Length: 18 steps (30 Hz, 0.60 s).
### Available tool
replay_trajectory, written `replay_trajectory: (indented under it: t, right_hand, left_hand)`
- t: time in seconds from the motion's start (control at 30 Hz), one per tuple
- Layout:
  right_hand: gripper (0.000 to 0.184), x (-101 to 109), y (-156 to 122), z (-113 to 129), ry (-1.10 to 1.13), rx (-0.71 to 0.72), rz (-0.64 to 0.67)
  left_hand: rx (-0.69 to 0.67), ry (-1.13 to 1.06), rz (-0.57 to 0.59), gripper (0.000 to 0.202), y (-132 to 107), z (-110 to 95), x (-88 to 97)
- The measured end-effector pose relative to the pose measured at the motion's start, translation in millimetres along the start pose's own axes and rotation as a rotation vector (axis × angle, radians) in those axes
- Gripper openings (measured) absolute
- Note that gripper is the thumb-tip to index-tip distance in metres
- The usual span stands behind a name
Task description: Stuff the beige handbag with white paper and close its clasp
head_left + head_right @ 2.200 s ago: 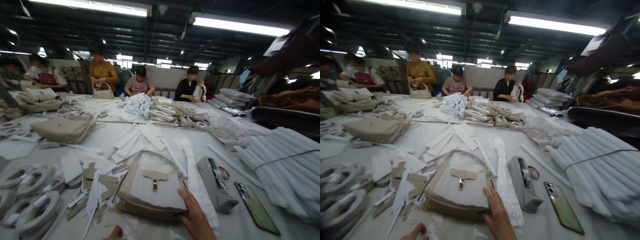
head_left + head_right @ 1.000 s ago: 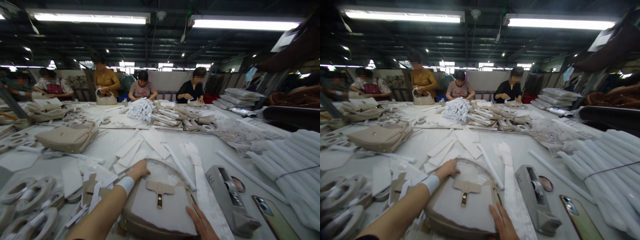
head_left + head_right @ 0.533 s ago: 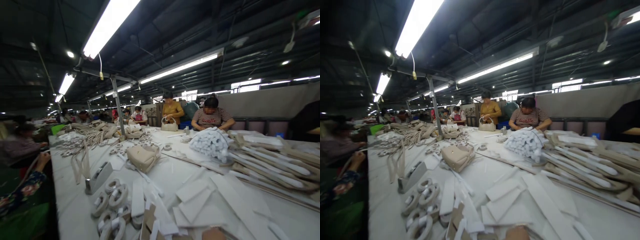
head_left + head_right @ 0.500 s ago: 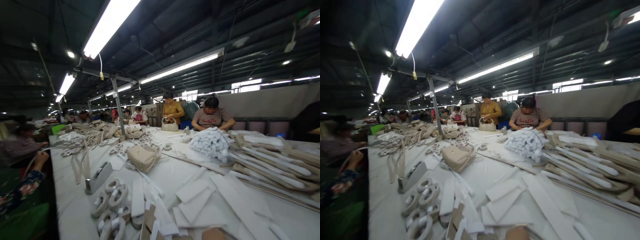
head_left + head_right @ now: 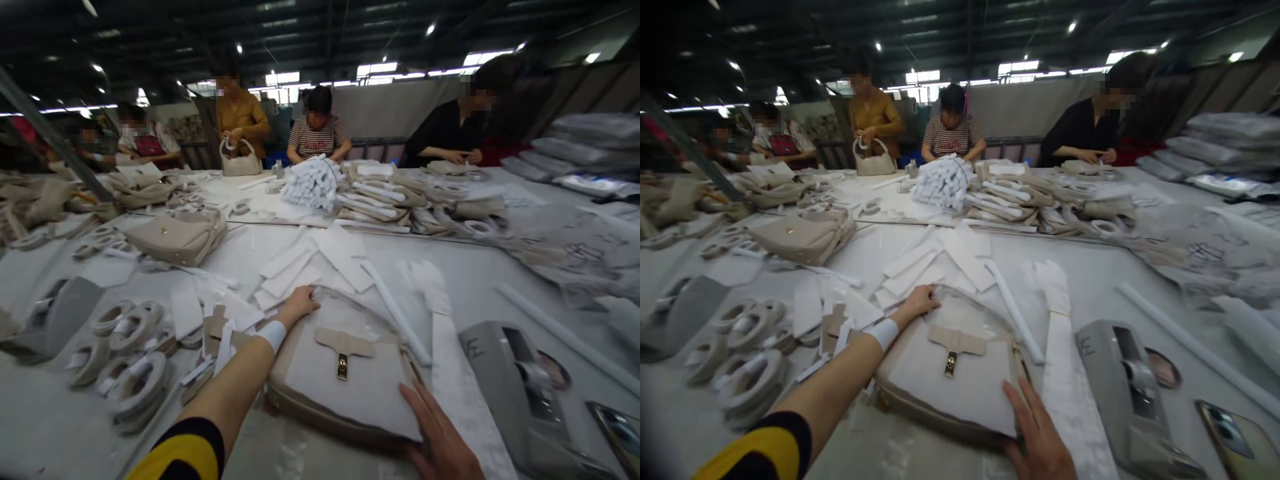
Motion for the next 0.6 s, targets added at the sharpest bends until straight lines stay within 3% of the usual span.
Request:
replay_trajectory:
  t: [0.1, 0.23, 0.33, 0.4, 0.47, 0.5, 0.6]
  right_hand:
    - [0.067, 2, 9, 6, 0.004, -0.008, -0.002]
    - [0.068, 9, 16, 14, 0.024, -0.005, 0.009]
    - [0.075, 25, 6, 21, -0.016, -0.019, -0.080]
    - [0.076, 35, -12, 22, -0.045, -0.070, -0.184]
    - [0.069, 35, -36, 22, -0.051, -0.128, -0.263]
    - [0.064, 31, -49, 22, -0.050, -0.136, -0.283]
    - [0.051, 8, -79, 31, -0.083, -0.025, -0.299]
  left_hand:
    - [-0.033, -0.037, -0.050, 0.023, -1, -2, 6.0]
    - [-0.136, -0.110, -0.248, 0.027, -26, -19, 36.4]
    - [-0.229, -0.150, -0.464, 0.030, -85, -14, 64.0]
    - [-0.254, -0.153, -0.608, 0.032, -145, 10, 72.1]
    - [-0.300, -0.070, -0.784, 0.028, -213, 45, 65.7]
    - [-0.325, 0.001, -0.786, 0.024, -242, 63, 54.2]
    - [-0.407, 0.134, -0.495, 0.020, -294, 103, -2.1]
Point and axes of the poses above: each hand's wrist, its own y-axis towards the middle knuckle, its own x-axis out of the back of the hand, z = x × y, the point moved 4 cm from there along y, towards the middle knuckle, and after that the axes turned 10 degrees about -y, right-handed, at the moved point
